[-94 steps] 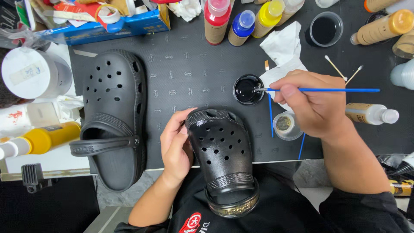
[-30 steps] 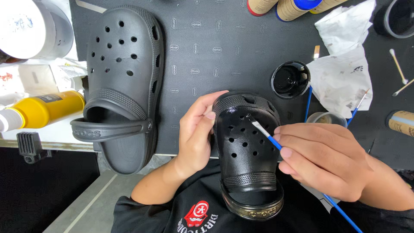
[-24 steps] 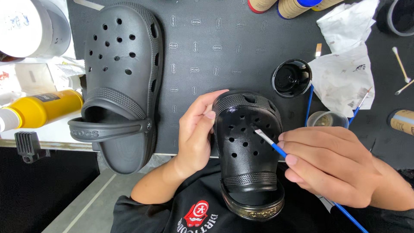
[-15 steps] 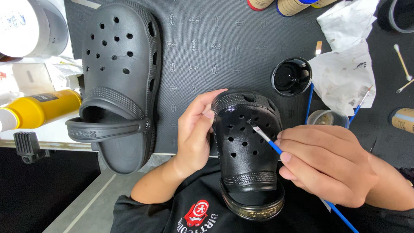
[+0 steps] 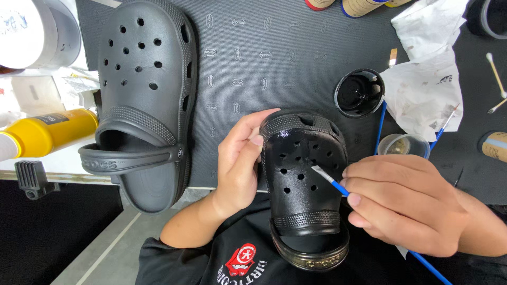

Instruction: The person applies black dye to a black foam shoe using a small brush. They hold the shoe in one hand and carefully paint the outer surface around the circular holes, moving the shoe to reach all sides.

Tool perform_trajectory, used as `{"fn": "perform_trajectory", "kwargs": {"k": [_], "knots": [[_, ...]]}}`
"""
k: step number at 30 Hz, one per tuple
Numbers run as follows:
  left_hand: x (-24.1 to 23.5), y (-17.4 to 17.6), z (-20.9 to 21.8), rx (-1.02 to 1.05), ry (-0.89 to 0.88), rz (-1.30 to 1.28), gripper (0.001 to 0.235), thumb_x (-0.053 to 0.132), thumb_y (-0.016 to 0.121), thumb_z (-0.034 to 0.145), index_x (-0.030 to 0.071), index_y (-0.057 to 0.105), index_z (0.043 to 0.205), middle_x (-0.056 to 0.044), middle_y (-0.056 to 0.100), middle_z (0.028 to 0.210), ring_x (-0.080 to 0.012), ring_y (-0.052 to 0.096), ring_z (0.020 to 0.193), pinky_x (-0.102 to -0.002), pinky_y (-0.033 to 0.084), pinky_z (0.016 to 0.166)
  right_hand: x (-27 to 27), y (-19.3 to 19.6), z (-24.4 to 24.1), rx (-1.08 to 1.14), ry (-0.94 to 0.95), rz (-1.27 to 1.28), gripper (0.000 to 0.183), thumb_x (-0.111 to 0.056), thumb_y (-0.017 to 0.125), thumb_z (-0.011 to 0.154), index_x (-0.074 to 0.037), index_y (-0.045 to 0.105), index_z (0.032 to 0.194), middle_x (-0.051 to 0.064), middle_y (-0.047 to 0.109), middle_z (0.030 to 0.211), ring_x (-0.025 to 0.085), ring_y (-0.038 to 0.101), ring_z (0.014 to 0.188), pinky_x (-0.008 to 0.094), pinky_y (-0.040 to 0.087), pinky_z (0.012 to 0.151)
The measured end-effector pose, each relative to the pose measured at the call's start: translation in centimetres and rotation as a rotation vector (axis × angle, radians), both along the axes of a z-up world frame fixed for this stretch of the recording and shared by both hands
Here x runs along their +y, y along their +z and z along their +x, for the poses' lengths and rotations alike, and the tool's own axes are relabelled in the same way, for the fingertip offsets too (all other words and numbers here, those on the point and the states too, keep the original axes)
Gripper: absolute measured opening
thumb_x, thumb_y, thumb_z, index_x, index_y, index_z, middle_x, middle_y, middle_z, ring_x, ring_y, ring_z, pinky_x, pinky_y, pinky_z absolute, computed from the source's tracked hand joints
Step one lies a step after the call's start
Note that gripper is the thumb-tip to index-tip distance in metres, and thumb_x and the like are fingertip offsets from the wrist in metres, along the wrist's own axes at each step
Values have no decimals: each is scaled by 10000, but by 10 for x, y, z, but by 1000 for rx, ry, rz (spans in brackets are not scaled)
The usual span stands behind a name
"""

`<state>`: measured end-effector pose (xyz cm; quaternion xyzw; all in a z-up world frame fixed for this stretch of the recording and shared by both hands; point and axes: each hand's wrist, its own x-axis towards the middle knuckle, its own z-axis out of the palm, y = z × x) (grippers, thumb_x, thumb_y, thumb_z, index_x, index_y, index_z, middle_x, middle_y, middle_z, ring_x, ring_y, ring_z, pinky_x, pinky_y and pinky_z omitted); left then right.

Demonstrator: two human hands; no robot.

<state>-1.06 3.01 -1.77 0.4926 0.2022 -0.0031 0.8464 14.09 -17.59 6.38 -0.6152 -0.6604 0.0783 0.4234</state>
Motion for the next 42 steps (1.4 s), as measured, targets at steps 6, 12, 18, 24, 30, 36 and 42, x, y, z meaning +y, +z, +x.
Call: {"fn": "perform_trajectory", "kwargs": {"k": [6, 12, 18, 24, 30, 36, 42], "knots": [[0, 0, 0, 3, 2, -16, 408, 106, 415, 1093, -100, 516, 1430, -142, 673, 1322, -153, 635, 1190, -284, 493, 1047, -3, -5, 0, -49, -39, -13, 265, -48, 761, 833, 106, 576, 945, 217, 653, 846, 391, 708, 790, 455, 611, 648], [0, 1, 0, -10, -1, 1, 410, 101, 416, 1094, -103, 516, 1435, -146, 667, 1336, -158, 631, 1209, -288, 489, 1070, -3, -6, -2, 22, 33, 42, 272, -54, 778, 819, 80, 579, 947, 194, 651, 854, 369, 714, 782, 463, 626, 668], [0, 1, 0, 4, -4, -5, 414, 97, 415, 1085, -101, 518, 1433, -147, 676, 1324, -162, 637, 1197, -294, 494, 1049, 5, 1, 2, -11, 1, -31, 285, -63, 778, 824, 100, 579, 947, 213, 660, 841, 381, 717, 776, 458, 610, 655], [0, 1, 1, -16, 3, -7, 408, 96, 417, 1090, -103, 519, 1432, -150, 670, 1336, -167, 631, 1221, -299, 484, 1082, 3, 9, 0, 31, -3, -77, 264, -68, 756, 816, 57, 582, 970, 179, 687, 858, 379, 725, 812, 474, 603, 664], [0, 1, 0, -17, -1, 20, 408, 98, 420, 1092, -96, 523, 1436, -143, 667, 1347, -158, 626, 1212, -293, 482, 1067, -7, -2, -4, 32, -26, -80, 292, -41, 769, 816, 83, 574, 994, 193, 667, 843, 378, 718, 795, 446, 600, 658], [1, 0, -1, -10, -5, 33, 409, 95, 421, 1091, -89, 528, 1439, -131, 669, 1336, -148, 624, 1181, -281, 484, 1037, -8, 0, -6, 44, -9, -41, 298, -64, 772, 807, 58, 568, 987, 173, 673, 857, 360, 717, 804, 468, 599, 679], [1, -1, -1, -32, -1, 12, 402, 84, 417, 1091, -92, 522, 1437, -143, 661, 1354, -174, 620, 1246, -313, 469, 1120, -11, 2, -8, 25, 5, -124, 280, -82, 764, 813, 44, 590, 993, 181, 681, 873, 373, 720, 810, 483, 600, 702]]}}
